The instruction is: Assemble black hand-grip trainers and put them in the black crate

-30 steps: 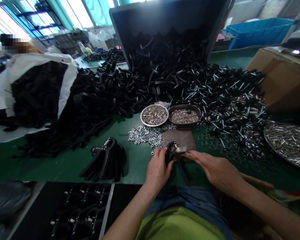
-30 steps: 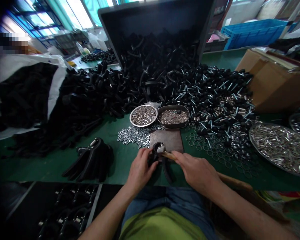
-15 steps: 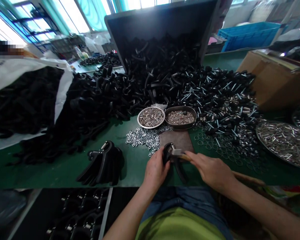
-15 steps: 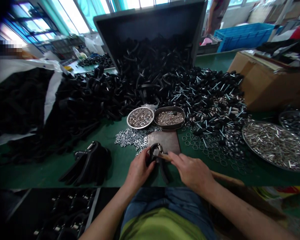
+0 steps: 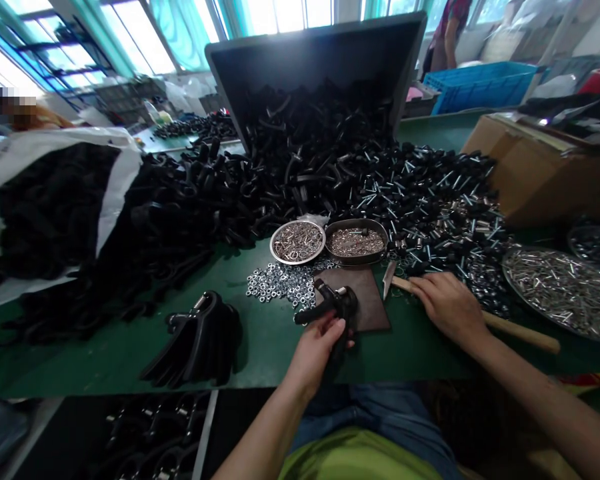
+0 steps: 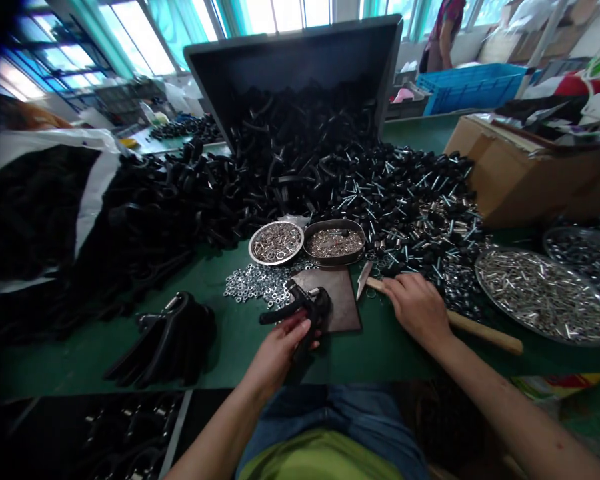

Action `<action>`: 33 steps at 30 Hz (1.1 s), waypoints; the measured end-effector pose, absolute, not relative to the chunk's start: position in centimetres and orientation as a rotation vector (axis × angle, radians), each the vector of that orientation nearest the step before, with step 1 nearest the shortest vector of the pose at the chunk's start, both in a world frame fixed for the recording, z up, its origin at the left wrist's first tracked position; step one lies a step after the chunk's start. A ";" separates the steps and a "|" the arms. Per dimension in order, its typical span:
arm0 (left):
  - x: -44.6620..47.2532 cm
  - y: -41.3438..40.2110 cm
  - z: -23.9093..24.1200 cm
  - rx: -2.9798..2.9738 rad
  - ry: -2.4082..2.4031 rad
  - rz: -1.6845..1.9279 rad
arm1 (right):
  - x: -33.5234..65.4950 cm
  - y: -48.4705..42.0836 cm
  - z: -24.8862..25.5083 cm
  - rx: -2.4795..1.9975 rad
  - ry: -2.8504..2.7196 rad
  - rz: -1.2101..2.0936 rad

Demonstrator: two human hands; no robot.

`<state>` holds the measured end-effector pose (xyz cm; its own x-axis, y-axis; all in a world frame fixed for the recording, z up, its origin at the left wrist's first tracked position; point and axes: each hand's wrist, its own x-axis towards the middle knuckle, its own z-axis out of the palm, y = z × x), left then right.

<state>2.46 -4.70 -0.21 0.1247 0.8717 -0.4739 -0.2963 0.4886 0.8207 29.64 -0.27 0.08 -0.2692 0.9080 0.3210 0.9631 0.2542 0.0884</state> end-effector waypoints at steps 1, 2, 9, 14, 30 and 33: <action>2.9 -5.1 0.0 0.583 1.121 0.943 | 29.1 1.0 0.8 -1.709 -2.306 -0.358; 3.2 -5.5 0.3 0.570 1.109 0.944 | 28.4 2.4 1.5 -1.669 -2.298 -0.325; 2.6 -6.8 3.2 0.884 1.144 0.792 | 23.3 13.0 4.7 -2.034 -2.465 -0.114; 1.2 -3.1 4.4 1.365 1.312 0.856 | 21.8 16.2 3.5 -2.101 -2.551 0.010; 7.9 16.1 1.9 2.409 1.783 0.157 | 22.7 15.7 2.9 -1.939 -2.459 0.032; 8.1 16.2 1.4 2.396 1.793 0.132 | 21.2 16.5 2.5 -1.855 -2.487 0.086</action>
<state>8.13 16.23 1.35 0.2836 0.9588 -0.0171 0.9459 -0.2768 0.1691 21.18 16.46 2.48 -0.2852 0.9585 -0.0030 0.9564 0.2844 -0.0671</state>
